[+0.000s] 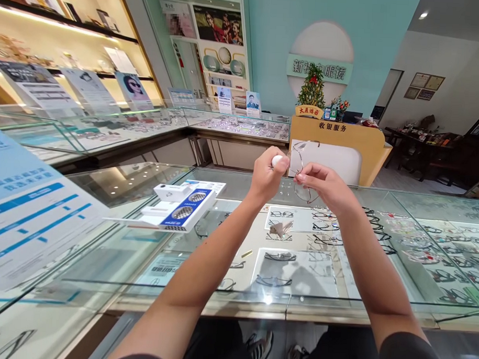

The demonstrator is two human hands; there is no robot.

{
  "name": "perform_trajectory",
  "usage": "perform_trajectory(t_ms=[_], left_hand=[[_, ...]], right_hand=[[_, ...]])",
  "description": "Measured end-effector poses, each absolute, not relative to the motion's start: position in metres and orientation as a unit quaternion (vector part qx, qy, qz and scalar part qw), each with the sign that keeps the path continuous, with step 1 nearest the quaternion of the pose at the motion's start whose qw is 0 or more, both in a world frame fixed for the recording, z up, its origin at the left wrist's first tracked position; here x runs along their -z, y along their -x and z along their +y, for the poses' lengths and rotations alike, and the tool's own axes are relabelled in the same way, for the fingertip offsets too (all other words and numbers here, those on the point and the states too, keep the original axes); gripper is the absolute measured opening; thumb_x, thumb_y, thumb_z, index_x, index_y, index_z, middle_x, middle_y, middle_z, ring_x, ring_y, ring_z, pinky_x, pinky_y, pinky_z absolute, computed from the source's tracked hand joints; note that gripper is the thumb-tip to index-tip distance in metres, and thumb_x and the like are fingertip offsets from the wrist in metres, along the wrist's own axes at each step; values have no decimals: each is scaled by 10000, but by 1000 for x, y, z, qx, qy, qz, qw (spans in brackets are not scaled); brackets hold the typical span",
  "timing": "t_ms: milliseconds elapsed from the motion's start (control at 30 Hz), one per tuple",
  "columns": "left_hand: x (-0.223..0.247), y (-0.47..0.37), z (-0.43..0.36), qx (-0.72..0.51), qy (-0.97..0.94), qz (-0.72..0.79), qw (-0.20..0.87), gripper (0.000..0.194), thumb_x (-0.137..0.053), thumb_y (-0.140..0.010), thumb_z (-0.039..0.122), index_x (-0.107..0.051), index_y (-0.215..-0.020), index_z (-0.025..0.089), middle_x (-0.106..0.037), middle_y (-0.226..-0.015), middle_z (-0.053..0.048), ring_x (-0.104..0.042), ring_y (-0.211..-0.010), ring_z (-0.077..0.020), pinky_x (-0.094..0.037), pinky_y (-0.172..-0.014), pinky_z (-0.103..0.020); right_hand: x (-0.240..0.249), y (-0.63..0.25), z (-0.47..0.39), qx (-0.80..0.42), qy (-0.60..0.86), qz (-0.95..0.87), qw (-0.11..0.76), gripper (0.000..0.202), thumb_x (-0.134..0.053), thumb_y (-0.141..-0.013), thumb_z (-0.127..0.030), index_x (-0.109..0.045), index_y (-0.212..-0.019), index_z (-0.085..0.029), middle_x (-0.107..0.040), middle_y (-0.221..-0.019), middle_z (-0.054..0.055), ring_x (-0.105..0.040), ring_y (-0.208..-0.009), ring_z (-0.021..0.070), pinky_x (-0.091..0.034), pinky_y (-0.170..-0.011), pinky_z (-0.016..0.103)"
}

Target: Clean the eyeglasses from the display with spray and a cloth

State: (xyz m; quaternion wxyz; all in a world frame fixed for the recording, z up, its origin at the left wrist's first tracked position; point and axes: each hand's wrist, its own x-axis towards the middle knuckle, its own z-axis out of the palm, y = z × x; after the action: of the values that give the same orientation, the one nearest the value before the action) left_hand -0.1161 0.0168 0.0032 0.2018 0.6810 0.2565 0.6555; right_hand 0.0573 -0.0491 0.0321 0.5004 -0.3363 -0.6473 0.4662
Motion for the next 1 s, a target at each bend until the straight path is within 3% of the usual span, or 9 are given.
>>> perform_trajectory(t_ms=[133, 233, 333, 467, 600, 1000], left_hand=[[13, 131, 26, -618, -688, 292, 245, 572, -521, -930, 786, -547, -797, 231, -536, -783, -11, -481, -757, -183, -409, -722, -317], [40, 150, 42, -544, -686, 387, 289, 313, -692, -864, 511, -563, -925, 233, -599, -882, -7, -537, -849, -189, -456, -835, -311], [72, 168, 56, -490, -669, 463, 312, 214, -666, -845, 325, -567, -1015, 242, -649, -948, -6, -586, -925, -200, -489, -964, -349], [107, 184, 65, -475, -652, 503, 312, 228, -619, -864, 305, -578, -1074, 227, -683, -1004, -41, -634, -961, -231, -519, -1010, -424], [127, 190, 68, -457, -645, 532, 304, 259, -690, -803, 298, -624, -1037, 212, -712, -1016, -66, -688, -999, -274, -548, -1013, -454], [141, 198, 71, -405, -648, 567, 308, 327, -756, -758, 216, -571, -1028, 235, -747, -1010, -62, -720, -941, -287, -533, -988, -461]], right_hand=[[-28, -59, -52, -477, 344, -616, 524, 450, -982, -658, -578, -699, -770, -247, -748, -858, -6, -613, -847, 160, -453, -795, 315], [-16, -67, -56, -500, 346, -575, 547, 485, -1013, -607, -578, -683, -755, -255, -766, -880, -6, -629, -850, 161, -479, -805, 311], [3, -76, -59, -523, 351, -534, 565, 502, -1040, -573, -564, -680, -741, -257, -765, -885, -8, -660, -876, 163, -507, -817, 305], [29, -83, -60, -540, 346, -490, 591, 493, -1067, -547, -518, -682, -719, -262, -734, -878, -27, -691, -915, 156, -540, -825, 283], [44, -88, -59, -552, 336, -456, 612, 491, -1080, -536, -505, -693, -721, -268, -732, -872, -38, -676, -871, 131, -552, -813, 260], [58, -90, -60, -542, 365, -462, 599, 481, -1045, -594, -553, -689, -762, -276, -745, -920, -21, -646, -858, 141, -550, -808, 280]])
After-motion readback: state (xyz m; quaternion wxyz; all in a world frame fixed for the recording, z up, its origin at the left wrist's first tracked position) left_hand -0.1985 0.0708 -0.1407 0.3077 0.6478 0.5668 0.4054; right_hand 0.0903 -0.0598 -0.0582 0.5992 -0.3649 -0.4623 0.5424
